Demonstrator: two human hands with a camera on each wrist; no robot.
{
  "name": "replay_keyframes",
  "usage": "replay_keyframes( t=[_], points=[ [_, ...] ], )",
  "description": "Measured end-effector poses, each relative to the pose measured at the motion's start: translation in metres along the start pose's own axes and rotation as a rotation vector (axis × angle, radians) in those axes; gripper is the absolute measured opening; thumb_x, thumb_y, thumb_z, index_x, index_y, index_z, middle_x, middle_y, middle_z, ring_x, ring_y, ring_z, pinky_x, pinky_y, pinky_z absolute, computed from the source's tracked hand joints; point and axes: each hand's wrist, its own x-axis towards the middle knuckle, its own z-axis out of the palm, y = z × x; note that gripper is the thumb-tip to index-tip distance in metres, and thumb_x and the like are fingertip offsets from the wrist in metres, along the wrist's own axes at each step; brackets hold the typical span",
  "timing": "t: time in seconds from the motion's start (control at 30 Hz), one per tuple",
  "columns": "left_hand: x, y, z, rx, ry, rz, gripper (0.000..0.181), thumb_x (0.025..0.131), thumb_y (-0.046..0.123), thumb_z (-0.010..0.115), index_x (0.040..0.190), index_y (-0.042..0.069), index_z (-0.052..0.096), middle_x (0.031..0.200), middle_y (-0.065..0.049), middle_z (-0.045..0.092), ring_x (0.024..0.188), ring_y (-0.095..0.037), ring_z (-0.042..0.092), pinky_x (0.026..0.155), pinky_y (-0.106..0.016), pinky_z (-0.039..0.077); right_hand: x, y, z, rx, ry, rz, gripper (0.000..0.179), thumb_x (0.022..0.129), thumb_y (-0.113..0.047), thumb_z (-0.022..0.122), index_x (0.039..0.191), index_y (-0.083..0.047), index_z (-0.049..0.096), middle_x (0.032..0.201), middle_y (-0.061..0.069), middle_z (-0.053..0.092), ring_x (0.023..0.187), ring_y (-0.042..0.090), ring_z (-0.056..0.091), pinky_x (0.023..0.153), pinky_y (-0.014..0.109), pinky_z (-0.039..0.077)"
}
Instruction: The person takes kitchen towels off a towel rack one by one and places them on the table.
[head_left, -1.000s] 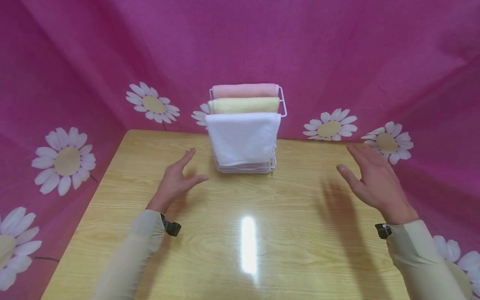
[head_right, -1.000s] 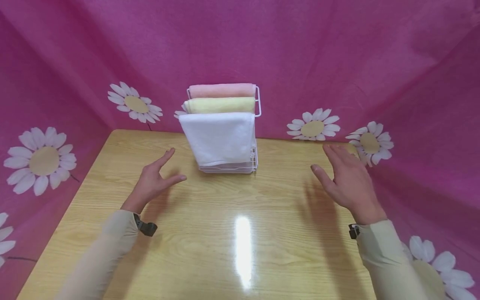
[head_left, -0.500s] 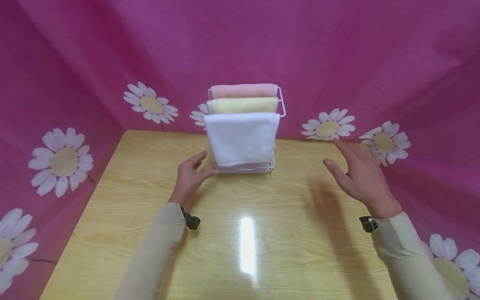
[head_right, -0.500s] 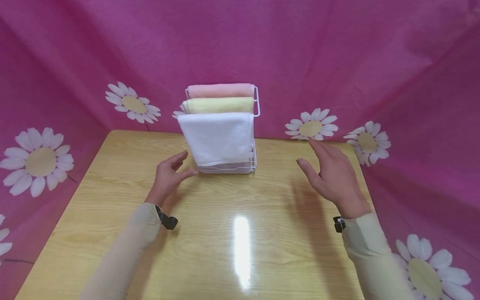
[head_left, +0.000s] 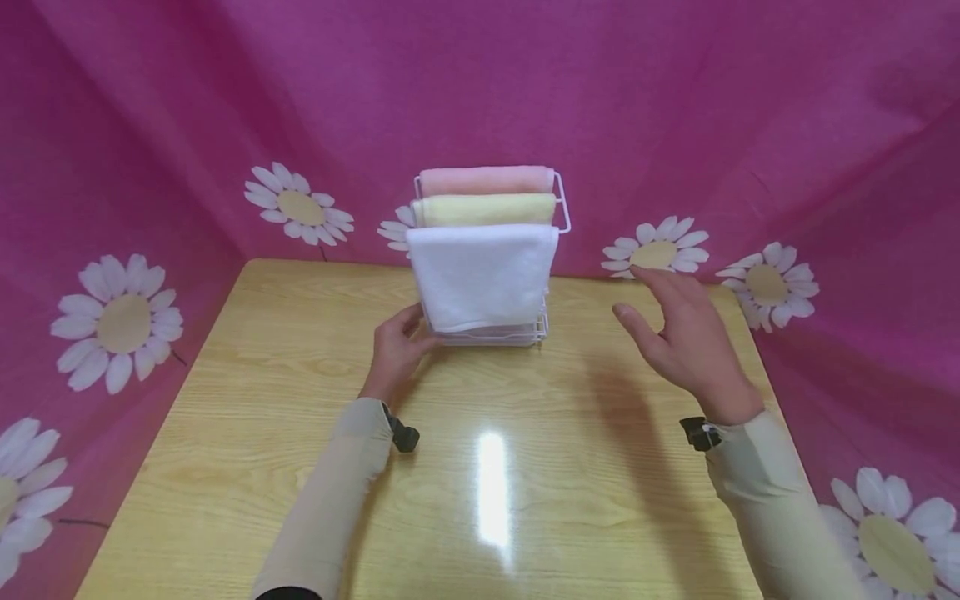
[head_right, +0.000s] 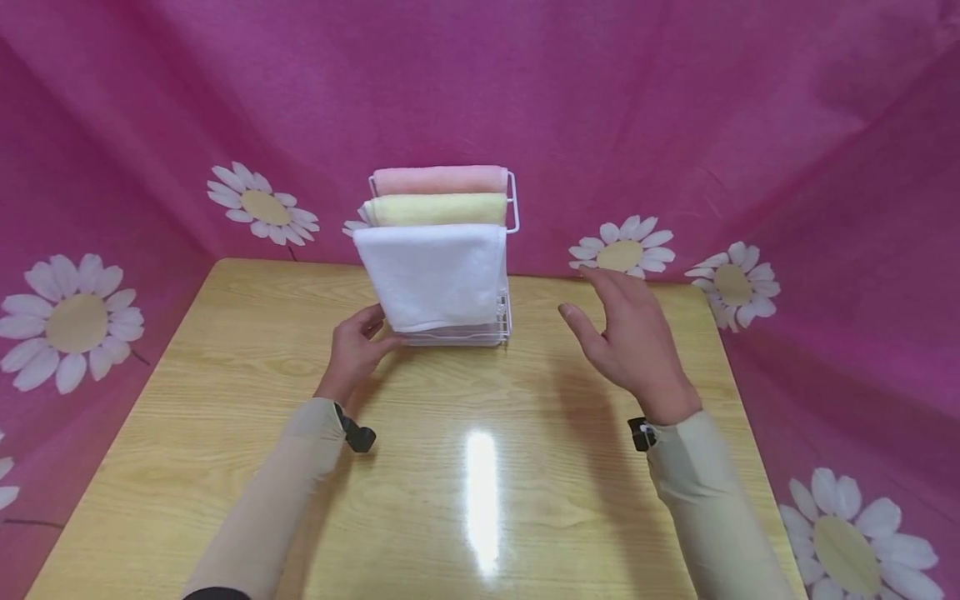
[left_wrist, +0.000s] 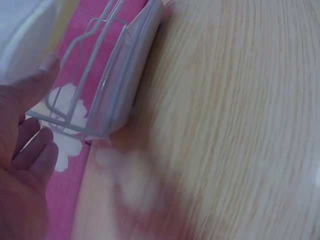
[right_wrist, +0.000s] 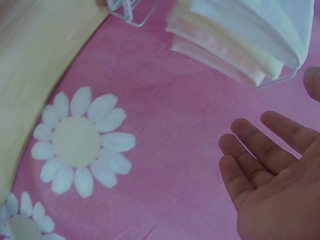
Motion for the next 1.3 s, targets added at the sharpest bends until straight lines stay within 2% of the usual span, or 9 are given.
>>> replay_keyframes(
  t=[0.2,0.4,0.57,0.7,0.87,1.07,1.3],
  points=[
    [-0.001,0.0,0.01,-0.015,0.056,-0.036,0.053,0.083,0.011,0.083,0.133,0.011,0.065,0.134,-0.004,0.064,0.128,-0.025,0.055,0.11,-0.043,0.044,0.013,-0.012,0.005,0.02,0.033,-0.045,0.054,0.092,-0.024,0.072,0.14,-0.004,0.056,0.136,0.018,0.06,0.127,0.038,0.051,0.107,0.056,0.039],
    [-0.003,0.001,0.013,-0.074,0.085,-0.061,0.05,0.085,0.007,0.08,0.132,0.008,0.065,0.13,-0.006,0.067,0.117,-0.019,0.063,0.099,-0.034,0.054,0.03,-0.029,0.008,0.033,0.053,-0.099,0.055,0.089,-0.023,0.077,0.137,-0.001,0.059,0.133,0.018,0.062,0.125,0.037,0.053,0.107,0.053,0.041],
    [-0.003,-0.001,0.013,-0.066,0.091,-0.029,0.049,0.084,0.004,0.08,0.131,0.005,0.066,0.124,-0.01,0.07,0.106,-0.018,0.069,0.088,-0.028,0.058,0.046,-0.041,0.013,0.06,0.073,-0.154,0.052,0.088,-0.02,0.078,0.134,-0.001,0.061,0.131,0.016,0.063,0.123,0.034,0.054,0.104,0.05,0.042],
    [-0.003,-0.002,0.013,-0.048,0.109,0.005,0.046,0.083,0.004,0.081,0.127,0.004,0.068,0.118,-0.01,0.072,0.102,-0.019,0.07,0.087,-0.03,0.059,0.059,-0.05,0.018,0.08,0.088,-0.195,0.05,0.089,-0.02,0.079,0.131,0.0,0.063,0.129,0.016,0.064,0.123,0.034,0.053,0.106,0.049,0.041],
    [-0.002,-0.003,0.014,-0.042,0.114,0.018,0.043,0.085,0.006,0.081,0.126,0.004,0.069,0.117,-0.012,0.072,0.101,-0.019,0.071,0.086,-0.028,0.059,0.075,-0.059,0.024,0.095,0.105,-0.247,0.049,0.088,-0.02,0.08,0.129,0.002,0.064,0.127,0.017,0.065,0.12,0.035,0.054,0.105,0.047,0.043],
    [-0.001,-0.003,0.013,-0.035,0.106,0.023,0.044,0.086,0.007,0.081,0.127,0.004,0.068,0.12,-0.014,0.071,0.102,-0.019,0.071,0.084,-0.026,0.059,0.091,-0.066,0.032,0.099,0.086,-0.292,0.047,0.089,-0.019,0.079,0.128,0.003,0.064,0.125,0.017,0.066,0.118,0.035,0.056,0.104,0.047,0.044],
    [0.0,-0.004,0.013,-0.026,0.113,0.025,0.045,0.085,0.006,0.081,0.127,0.003,0.068,0.118,-0.015,0.071,0.102,-0.021,0.071,0.085,-0.027,0.059,0.113,-0.076,0.04,0.061,0.021,-0.308,0.046,0.091,-0.023,0.077,0.127,0.002,0.065,0.124,0.016,0.067,0.118,0.033,0.057,0.105,0.046,0.043]
  ],
)
